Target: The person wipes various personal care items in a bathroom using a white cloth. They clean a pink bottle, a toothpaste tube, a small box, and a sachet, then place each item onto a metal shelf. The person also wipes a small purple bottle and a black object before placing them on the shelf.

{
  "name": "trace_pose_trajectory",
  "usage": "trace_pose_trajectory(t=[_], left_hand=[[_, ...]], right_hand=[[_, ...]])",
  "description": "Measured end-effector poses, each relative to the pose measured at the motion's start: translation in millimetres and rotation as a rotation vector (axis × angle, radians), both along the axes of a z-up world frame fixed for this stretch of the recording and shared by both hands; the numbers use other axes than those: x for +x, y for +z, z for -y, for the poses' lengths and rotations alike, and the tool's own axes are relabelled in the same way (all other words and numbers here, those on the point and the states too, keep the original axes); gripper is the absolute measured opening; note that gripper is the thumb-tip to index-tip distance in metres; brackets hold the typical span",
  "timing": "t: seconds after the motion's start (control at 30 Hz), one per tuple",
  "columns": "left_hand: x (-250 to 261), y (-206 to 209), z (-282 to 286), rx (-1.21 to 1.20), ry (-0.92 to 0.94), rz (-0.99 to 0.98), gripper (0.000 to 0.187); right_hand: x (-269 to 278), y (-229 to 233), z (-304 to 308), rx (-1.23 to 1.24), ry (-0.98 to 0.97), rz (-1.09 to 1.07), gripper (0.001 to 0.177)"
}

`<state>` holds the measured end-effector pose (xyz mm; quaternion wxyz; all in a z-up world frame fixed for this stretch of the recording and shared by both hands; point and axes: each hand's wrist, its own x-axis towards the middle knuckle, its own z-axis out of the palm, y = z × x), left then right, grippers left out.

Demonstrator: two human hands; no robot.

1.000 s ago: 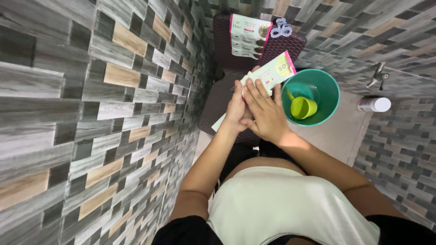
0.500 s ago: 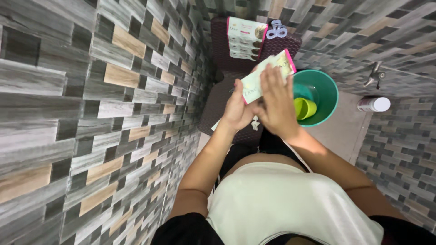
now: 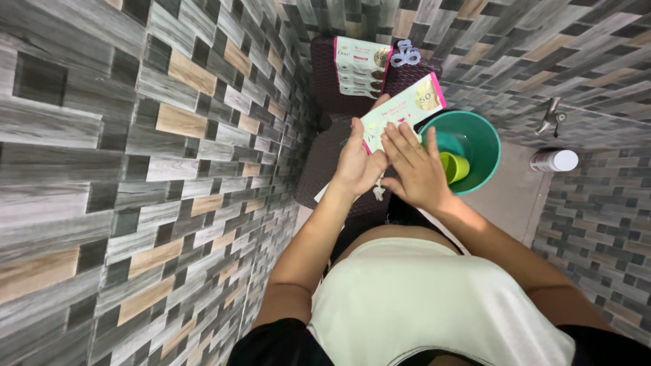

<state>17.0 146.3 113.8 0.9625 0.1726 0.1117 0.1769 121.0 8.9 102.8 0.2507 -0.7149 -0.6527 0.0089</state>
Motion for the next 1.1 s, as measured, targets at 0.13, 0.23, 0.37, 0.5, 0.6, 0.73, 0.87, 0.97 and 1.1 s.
trace_pose_trajectory(t=[0.13,0.23,0.37,0.5,0.6,0.73,0.87,0.97,1.1], left_hand=[[5,-3,5,0.076,0.017,-0.051,0.071],[6,-6,6,0.101,-0.006,-0.114,0.070],[8,-18,5,0.139,-0.019,-0.168,0.067],[11,-28,8,0.255,-0.001,-0.148,0.066],[6,-21,15,0.324,-0.035,-0.193,0.066],[4,-14,18,0.365,-0.106,-0.194,0.068],[0,-15,6,0.333,-0.134,-0.213,0.071],[-6,-20,-9,0.308,-0.088,-0.193,0.068],[-4,-34,-17,0.284,0.063,-0.321,0.064]], right_hand=[[-10,2,-3,0.014,0.080,-0.170,0.088],[-4,8,-13,-0.007,0.087,-0.147,0.090],[3,13,-23,-0.010,0.004,-0.100,0.088],[13,12,-33,0.074,-0.102,-0.112,0.085],[27,6,-38,0.211,-0.181,-0.458,0.076],[46,-12,-45,0.302,-0.191,-0.807,0.058],[68,-15,-41,0.240,-0.199,-1.350,0.040],[79,-1,-32,0.221,-0.145,-1.632,0.025],[74,7,-26,0.350,-0.180,-1.661,0.020]])
